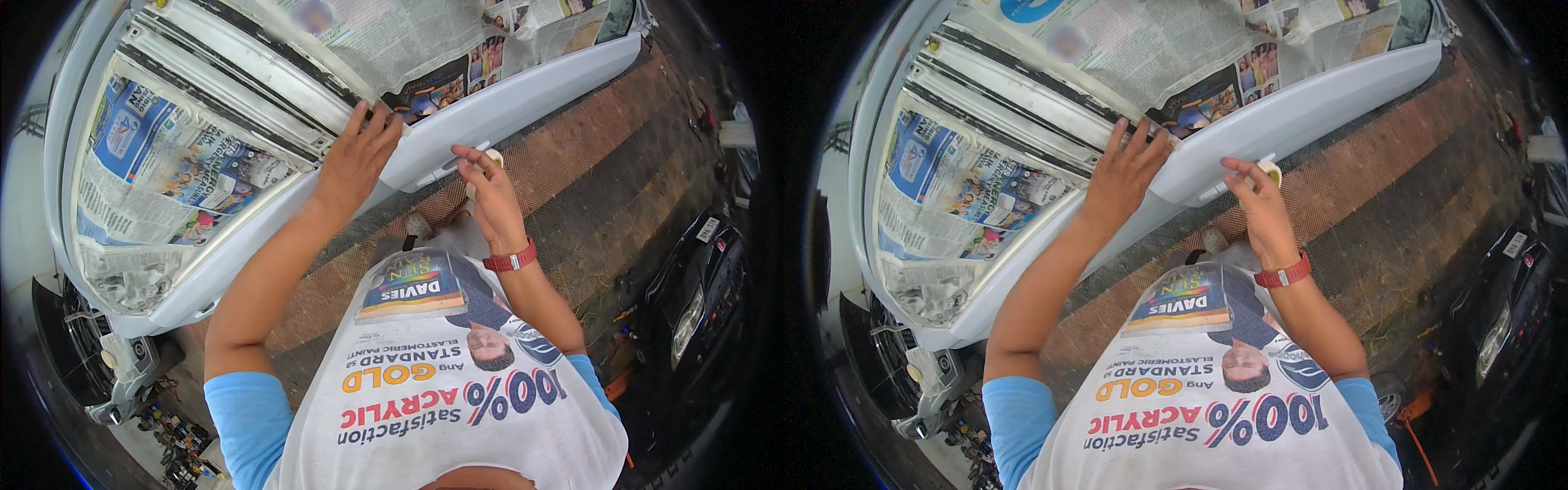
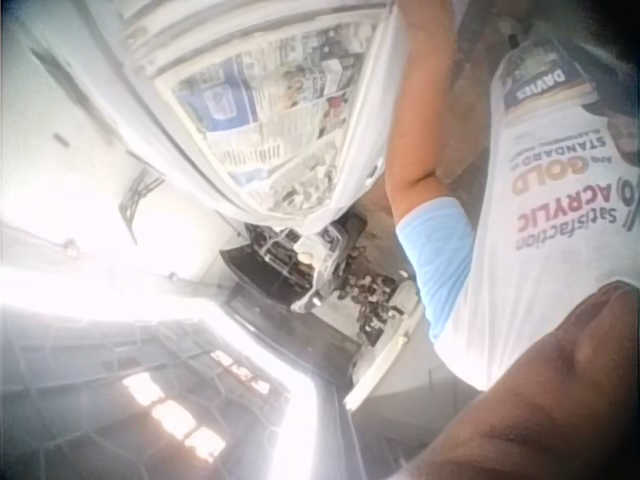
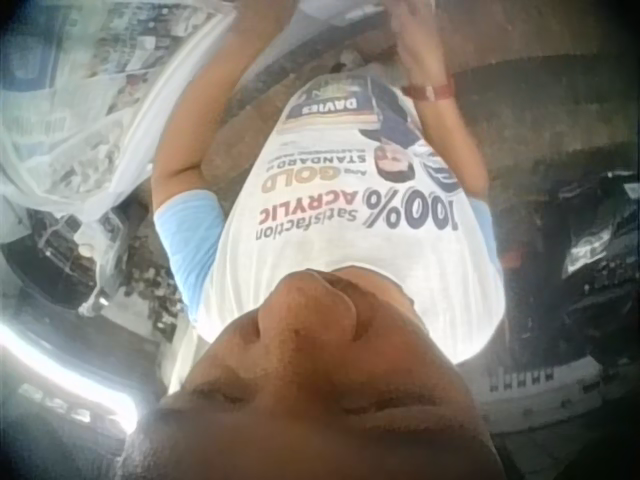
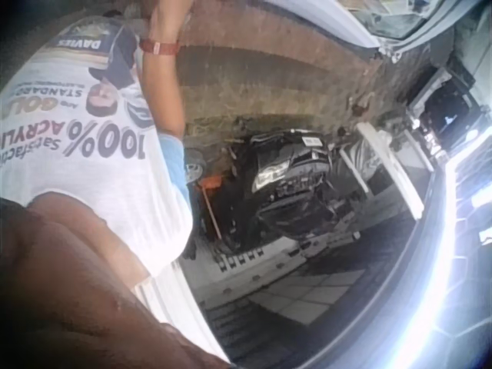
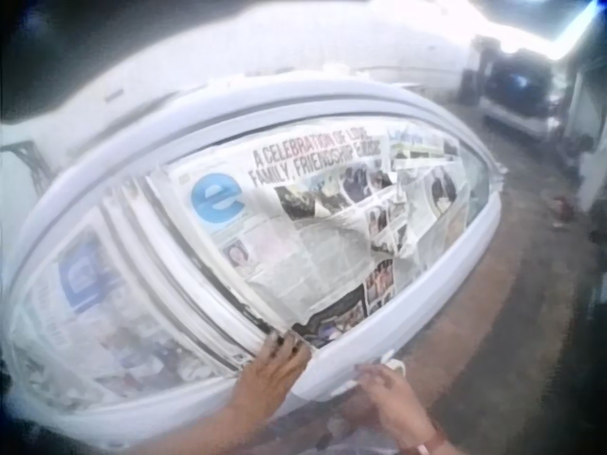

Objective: The person places newspaper sheets over a white car door and secures them with masking tape. They smooth the paper and tape along the door edges and window frame, then open the door to continue taping the inner edge and handle area.

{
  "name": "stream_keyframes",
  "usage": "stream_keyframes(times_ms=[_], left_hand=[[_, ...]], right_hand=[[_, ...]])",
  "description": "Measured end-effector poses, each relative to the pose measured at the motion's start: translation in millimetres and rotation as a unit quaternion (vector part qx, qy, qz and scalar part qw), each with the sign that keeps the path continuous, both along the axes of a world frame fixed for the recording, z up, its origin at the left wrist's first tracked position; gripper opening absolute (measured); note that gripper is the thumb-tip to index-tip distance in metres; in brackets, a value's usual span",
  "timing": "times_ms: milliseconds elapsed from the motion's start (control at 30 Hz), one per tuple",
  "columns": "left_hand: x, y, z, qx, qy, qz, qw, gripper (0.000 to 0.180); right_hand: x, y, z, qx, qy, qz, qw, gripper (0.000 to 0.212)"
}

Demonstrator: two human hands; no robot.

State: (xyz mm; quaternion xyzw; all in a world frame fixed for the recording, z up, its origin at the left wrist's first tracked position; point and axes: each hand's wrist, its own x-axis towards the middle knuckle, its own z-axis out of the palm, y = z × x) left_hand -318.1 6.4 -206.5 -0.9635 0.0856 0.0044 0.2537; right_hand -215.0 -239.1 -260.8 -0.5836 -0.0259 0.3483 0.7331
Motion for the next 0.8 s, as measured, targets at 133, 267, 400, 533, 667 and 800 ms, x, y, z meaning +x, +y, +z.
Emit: stream_keyframes(times_ms=[133, 267, 400, 533, 667, 800], left_hand=[[22.9, 15.8, 31.0, -0.141, -0.134, -0.033, 0.980, 0.061], [60.8, 4.4, 47.4, -0.107, -0.167, -0.075, 0.977, 0.086], [72.5, -9.4, 33.8, 0.006, -0.094, -0.052, 0.994, 0.104], [80.6, -11.8, 15.3, -0.051, -0.089, -0.017, 0.995, 0.110], [88.8, -19.3, 15.2, -0.051, -0.068, 0.017, 0.996, 0.113], [97.1, -26.0, 11.6, -0.034, -0.050, 0.058, 0.996, 0.115]], right_hand=[[-13.5, -28.0, -16.2, -0.027, 0.035, -0.013, 0.999, 0.033], [-20.9, -44.9, -35.4, -0.041, 0.045, -0.018, 0.998, 0.030], [-18.2, -48.0, -31.8, -0.039, 0.038, -0.020, 0.998, 0.028], [-3.7, -52.9, -33.4, -0.024, 0.022, -0.021, 0.999, 0.027], [22.4, -62.6, -34.5, -0.031, 0.003, -0.016, 0.999, 0.026], [54.8, -81.4, -33.2, -0.042, 0.008, -0.007, 0.999, 0.025]])
